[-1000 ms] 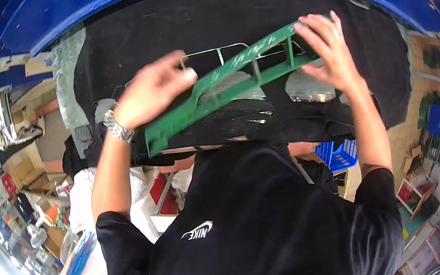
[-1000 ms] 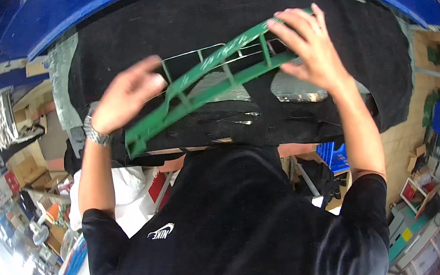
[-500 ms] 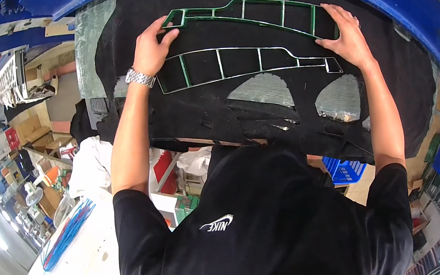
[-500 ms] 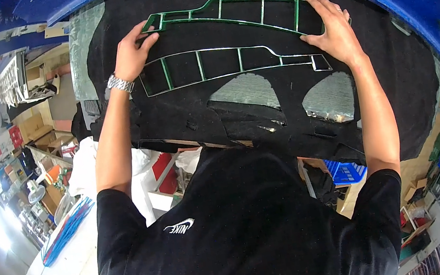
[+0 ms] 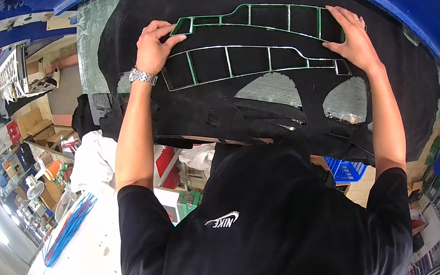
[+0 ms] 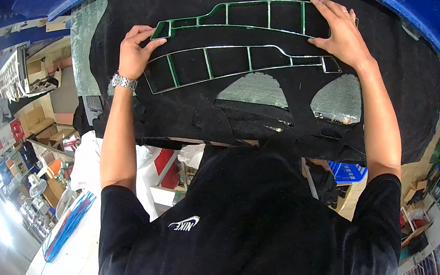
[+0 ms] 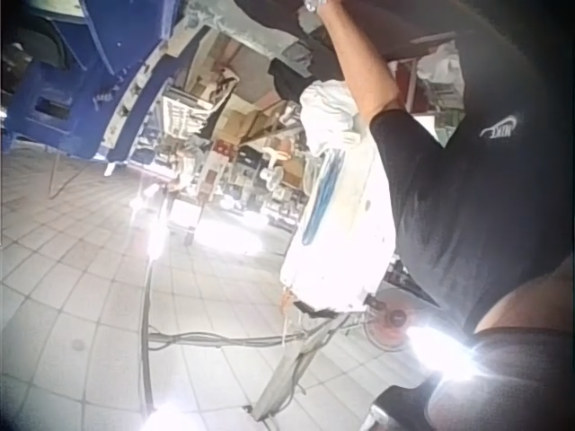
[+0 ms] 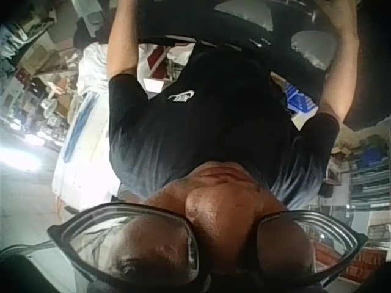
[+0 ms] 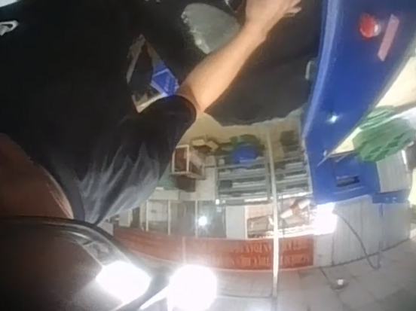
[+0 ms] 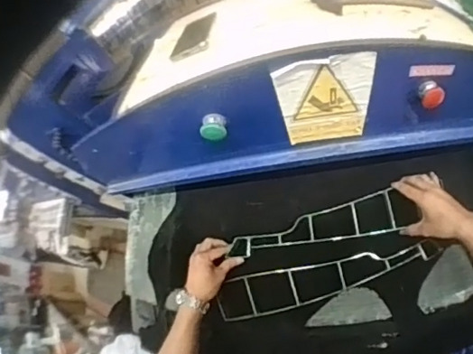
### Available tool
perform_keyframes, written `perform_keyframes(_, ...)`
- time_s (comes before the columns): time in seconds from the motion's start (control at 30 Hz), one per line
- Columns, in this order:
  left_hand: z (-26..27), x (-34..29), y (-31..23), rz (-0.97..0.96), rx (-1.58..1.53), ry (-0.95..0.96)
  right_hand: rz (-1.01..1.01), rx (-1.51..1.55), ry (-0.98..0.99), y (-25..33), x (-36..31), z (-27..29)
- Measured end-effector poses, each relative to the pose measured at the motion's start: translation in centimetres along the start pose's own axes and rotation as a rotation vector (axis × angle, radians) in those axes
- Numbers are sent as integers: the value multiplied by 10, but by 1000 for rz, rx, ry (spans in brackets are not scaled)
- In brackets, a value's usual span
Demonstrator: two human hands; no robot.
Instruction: Positioning metal cutting dies on material and operating a hydraulic press to cut shoe components.
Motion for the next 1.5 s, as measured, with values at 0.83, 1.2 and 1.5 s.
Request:
perform_keyframes(0.83, -22, -19, -33, -164, 33, 222, 78, 25, 28, -38, -7, 13)
perform_keyframes(1.2, -40, -31, -32, -34, 159, 275, 69, 27, 62, -43, -7, 12)
perform_keyframes(1.5, -46, -32, -31, -37, 217, 282, 60, 8, 69, -44, -5, 11)
Point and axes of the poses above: each hand's wrist, its own x-axis towards the middle knuckle, its own z-axis out of the back of the hand, y = z × x, the point moved 9 cm from there along x, towards the middle knuckle, and after that the axes turned 8 degrees about z, right-handed, at the moved point
